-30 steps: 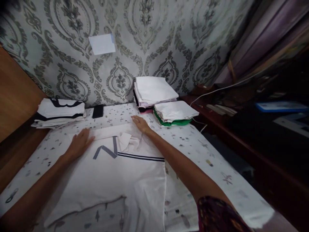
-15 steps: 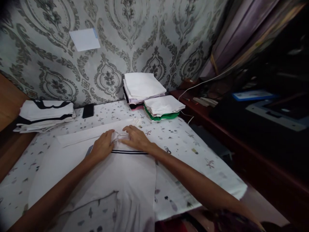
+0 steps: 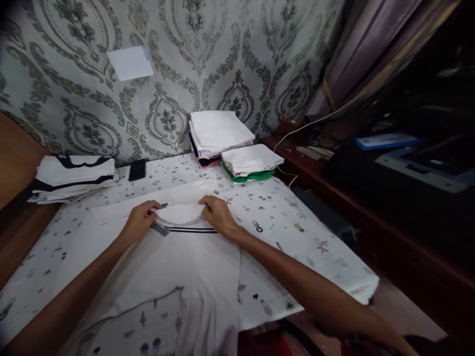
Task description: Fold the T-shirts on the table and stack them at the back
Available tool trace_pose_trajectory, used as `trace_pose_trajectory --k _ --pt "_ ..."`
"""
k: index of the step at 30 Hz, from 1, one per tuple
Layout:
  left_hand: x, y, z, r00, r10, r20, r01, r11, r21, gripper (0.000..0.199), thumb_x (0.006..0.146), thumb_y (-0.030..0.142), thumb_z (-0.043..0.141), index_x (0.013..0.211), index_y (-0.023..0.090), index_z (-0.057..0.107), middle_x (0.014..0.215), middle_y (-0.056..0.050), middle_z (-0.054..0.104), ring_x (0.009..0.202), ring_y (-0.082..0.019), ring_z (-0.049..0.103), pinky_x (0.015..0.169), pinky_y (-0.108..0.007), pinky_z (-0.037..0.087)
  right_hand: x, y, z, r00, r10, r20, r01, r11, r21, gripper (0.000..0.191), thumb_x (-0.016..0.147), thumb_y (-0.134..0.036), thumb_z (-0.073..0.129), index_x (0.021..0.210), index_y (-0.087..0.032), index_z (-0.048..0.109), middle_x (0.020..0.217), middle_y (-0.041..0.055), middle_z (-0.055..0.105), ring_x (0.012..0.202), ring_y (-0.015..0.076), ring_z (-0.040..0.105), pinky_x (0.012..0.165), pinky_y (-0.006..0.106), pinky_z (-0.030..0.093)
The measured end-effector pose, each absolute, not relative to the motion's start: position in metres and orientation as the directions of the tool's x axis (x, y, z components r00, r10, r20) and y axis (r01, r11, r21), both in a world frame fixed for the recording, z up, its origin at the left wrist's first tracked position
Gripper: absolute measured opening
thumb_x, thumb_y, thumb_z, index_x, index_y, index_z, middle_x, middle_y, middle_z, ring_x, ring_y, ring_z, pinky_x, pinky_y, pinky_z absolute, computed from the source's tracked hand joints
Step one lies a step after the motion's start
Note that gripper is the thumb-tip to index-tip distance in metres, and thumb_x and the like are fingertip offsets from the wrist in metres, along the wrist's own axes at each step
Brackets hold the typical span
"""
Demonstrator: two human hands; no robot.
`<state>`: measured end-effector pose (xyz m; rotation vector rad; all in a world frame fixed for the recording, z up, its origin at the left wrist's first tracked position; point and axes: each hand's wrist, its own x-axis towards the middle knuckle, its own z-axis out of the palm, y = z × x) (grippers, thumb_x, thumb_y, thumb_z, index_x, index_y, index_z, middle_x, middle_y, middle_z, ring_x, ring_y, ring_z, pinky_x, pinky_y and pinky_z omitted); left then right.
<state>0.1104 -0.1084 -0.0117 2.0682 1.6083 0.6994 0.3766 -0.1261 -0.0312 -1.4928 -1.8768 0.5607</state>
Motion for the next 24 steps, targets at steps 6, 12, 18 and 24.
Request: trace_pose_trajectory --k 6,12,18,24 --pt "0.099 -0.118 -0.017 0.326 0.925 0.194 0.8 -0.379 0.465 0.027 0.082 0.017 0.043 0.09 0.022 0.067 0.096 -0.003 0.067 0.082 -0.019 0.065 0.076 -0.032 0.048 0.386 -0.145 -0.03 -0.174 0.972 0.159 0.756 0.236 -0.611 0.033 0.084 -0.011 0.047 0.102 -0.017 0.075 0.091 0.0067 0.076 0.087 0.0212 0.068 0.083 0.031 0.049" --pt "0.092 -0.125 -0.013 0.389 0.91 0.141 0.835 -0.413 0.363 0.026 0.082 0.016 0.041 0.088 0.023 0.066 0.091 -0.001 0.065 0.074 -0.017 0.061 0.07 -0.03 0.045 0.39 -0.154 -0.025 -0.229 0.973 0.039 0.741 0.2 -0.641 0.029 0.08 -0.014 0.048 0.091 -0.017 0.075 0.073 0.0023 0.07 0.068 0.0167 0.061 0.066 0.026 0.043" --pt "0.11 -0.13 -0.004 0.397 0.887 0.236 0.813 -0.459 0.358 0.027 0.083 0.013 0.041 0.093 0.022 0.064 0.102 -0.003 0.065 0.092 -0.02 0.063 0.075 -0.031 0.048 0.391 -0.147 -0.022 -0.091 0.995 0.031 0.589 0.078 -0.805 0.017 0.082 -0.026 0.052 0.068 -0.019 0.059 0.058 -0.0024 0.057 0.059 0.0141 0.056 0.057 0.024 0.039" --pt "0.165 -0.136 -0.012 0.675 0.718 0.172 0.688 -0.696 0.206 0.02 0.093 0.027 0.051 0.108 0.02 0.061 0.108 -0.008 0.064 0.102 -0.025 0.058 0.09 -0.039 0.047 0.385 -0.135 -0.025 0.03 0.993 -0.114 0.547 -0.112 -0.83 0.006 0.081 -0.026 0.061 0.081 -0.02 0.059 0.058 -0.0042 0.06 0.049 0.0124 0.055 0.053 0.023 0.042"
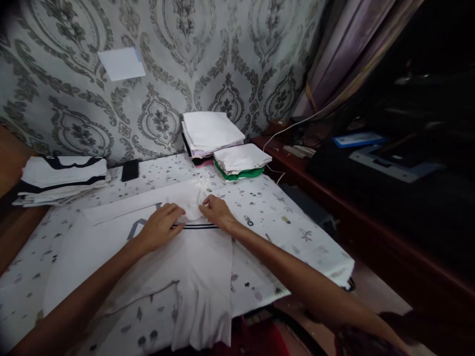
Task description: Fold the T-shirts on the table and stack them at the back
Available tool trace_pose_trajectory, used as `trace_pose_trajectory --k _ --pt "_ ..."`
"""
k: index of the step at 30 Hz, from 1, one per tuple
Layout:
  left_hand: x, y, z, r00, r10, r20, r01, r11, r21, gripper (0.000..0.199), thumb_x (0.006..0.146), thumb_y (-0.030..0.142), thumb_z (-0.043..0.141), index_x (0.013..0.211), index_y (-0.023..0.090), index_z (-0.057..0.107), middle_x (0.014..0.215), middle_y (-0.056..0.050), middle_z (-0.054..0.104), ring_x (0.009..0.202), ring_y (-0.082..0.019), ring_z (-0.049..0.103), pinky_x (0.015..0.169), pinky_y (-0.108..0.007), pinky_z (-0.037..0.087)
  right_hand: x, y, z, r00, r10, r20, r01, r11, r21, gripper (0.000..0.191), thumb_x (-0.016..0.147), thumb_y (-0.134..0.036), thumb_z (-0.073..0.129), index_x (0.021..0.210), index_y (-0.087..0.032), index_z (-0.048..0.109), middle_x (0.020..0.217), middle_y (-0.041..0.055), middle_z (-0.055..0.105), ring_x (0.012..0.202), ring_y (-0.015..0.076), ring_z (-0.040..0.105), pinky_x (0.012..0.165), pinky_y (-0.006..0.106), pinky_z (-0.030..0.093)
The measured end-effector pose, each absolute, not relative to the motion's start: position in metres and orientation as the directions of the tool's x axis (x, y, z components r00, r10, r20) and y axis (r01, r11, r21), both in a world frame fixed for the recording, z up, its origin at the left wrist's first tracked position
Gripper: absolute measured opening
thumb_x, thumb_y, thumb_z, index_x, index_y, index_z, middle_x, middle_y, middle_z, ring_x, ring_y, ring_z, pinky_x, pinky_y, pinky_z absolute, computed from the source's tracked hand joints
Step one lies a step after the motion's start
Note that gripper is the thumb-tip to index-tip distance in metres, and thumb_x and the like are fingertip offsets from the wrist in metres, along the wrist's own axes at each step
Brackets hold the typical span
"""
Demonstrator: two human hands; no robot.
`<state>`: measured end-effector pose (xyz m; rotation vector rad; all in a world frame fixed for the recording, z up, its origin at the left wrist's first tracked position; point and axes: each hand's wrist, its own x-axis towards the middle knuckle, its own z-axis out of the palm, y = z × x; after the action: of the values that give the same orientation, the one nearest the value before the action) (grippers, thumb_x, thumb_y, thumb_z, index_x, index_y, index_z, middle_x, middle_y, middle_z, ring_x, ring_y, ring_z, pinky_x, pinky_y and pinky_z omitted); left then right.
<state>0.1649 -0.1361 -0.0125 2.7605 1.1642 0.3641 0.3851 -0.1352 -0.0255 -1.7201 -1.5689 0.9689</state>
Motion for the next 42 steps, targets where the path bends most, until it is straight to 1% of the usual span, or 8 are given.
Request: trace_pose_trajectory --k 4,9,11,16,22,29,35,42 --pt "0.183 -0.133 -0.017 0.695 0.717 0.062 0.71 -0.697 0.1 0.021 0.095 0.018 0.043 0.102 0.019 0.063 0.103 -0.009 0.063 0.099 -0.026 0.057 0.085 -0.039 0.046 0.381 -0.123 -0.027 -0.112 0.958 -0.263 0.529 -0.167 -0.832 0.017 0.076 -0.019 0.064 0.061 -0.019 0.057 0.045 -0.0061 0.053 0.041 0.0089 0.045 0.045 0.021 0.035" --pt "0.178 -0.124 -0.01 0.663 0.747 0.046 0.711 -0.648 0.272 0.019 0.093 0.019 0.045 0.094 0.02 0.064 0.093 -0.005 0.066 0.091 -0.024 0.059 0.079 -0.036 0.045 0.383 -0.12 -0.021 -0.167 0.941 -0.295 0.383 -0.213 -0.899 0.03 0.08 -0.025 0.061 0.053 -0.019 0.049 0.041 -0.0068 0.049 0.036 0.0059 0.036 0.041 0.02 0.028" --pt "0.175 -0.119 -0.007 0.639 0.767 0.057 0.705 -0.614 0.353 0.017 0.092 0.023 0.048 0.092 0.022 0.065 0.086 -0.003 0.066 0.083 -0.022 0.06 0.074 -0.033 0.045 0.388 -0.122 -0.014 -0.234 0.924 -0.304 0.458 -0.171 -0.873 0.031 0.083 -0.028 0.058 0.054 -0.018 0.053 0.041 -0.0054 0.05 0.038 0.007 0.038 0.043 0.021 0.03" --pt "0.173 -0.101 -0.012 0.528 0.821 0.216 0.696 -0.564 0.445 0.023 0.096 0.029 0.044 0.101 0.022 0.064 0.089 -0.004 0.068 0.087 -0.021 0.062 0.078 -0.034 0.048 0.396 -0.103 0.001 -0.144 0.989 -0.044 0.846 0.1 -0.524 0.025 0.088 -0.026 0.054 0.07 -0.017 0.07 0.065 0.0034 0.068 0.064 0.015 0.058 0.058 0.024 0.038" --pt "0.18 -0.078 -0.042 0.568 0.776 0.275 0.712 -0.63 0.31 0.038 0.098 0.033 0.043 0.131 0.017 0.053 0.136 -0.015 0.059 0.127 -0.027 0.054 0.106 -0.046 0.044 0.389 -0.043 -0.01 -0.046 0.994 0.101 0.962 0.071 -0.264 0.034 0.099 -0.022 0.04 0.11 -0.014 0.071 0.119 0.0163 0.066 0.108 0.0237 0.06 0.089 0.03 0.043" --pt "0.181 -0.076 -0.067 0.602 0.768 0.218 0.757 -0.636 0.15 0.046 0.102 0.04 0.036 0.139 0.017 0.051 0.153 -0.016 0.047 0.144 -0.028 0.04 0.117 -0.052 0.031 0.391 -0.012 -0.028 -0.024 0.999 0.045 0.964 0.035 -0.263 0.041 0.103 -0.024 0.033 0.111 -0.013 0.071 0.118 0.015 0.067 0.105 0.0214 0.062 0.088 0.028 0.043" --pt "0.182 -0.078 -0.066 0.611 0.759 0.226 0.754 -0.645 0.124 0.046 0.103 0.039 0.035 0.14 0.018 0.051 0.153 -0.015 0.047 0.144 -0.028 0.04 0.117 -0.054 0.031 0.39 -0.011 -0.031 -0.008 0.999 0.051 0.958 0.023 -0.287 0.039 0.101 -0.023 0.035 0.127 -0.019 0.065 0.125 0.012 0.065 0.114 0.0212 0.061 0.093 0.028 0.042" --pt "0.181 -0.08 -0.065 0.615 0.76 0.209 0.743 -0.648 0.168 0.047 0.102 0.04 0.037 0.142 0.019 0.05 0.155 -0.015 0.045 0.146 -0.028 0.037 0.119 -0.054 0.028 0.382 -0.007 -0.031 0.085 0.996 0.026 0.959 -0.075 -0.272 0.041 0.101 -0.027 0.033 0.118 -0.015 0.069 0.125 0.0169 0.065 0.109 0.0254 0.064 0.089 0.033 0.046"
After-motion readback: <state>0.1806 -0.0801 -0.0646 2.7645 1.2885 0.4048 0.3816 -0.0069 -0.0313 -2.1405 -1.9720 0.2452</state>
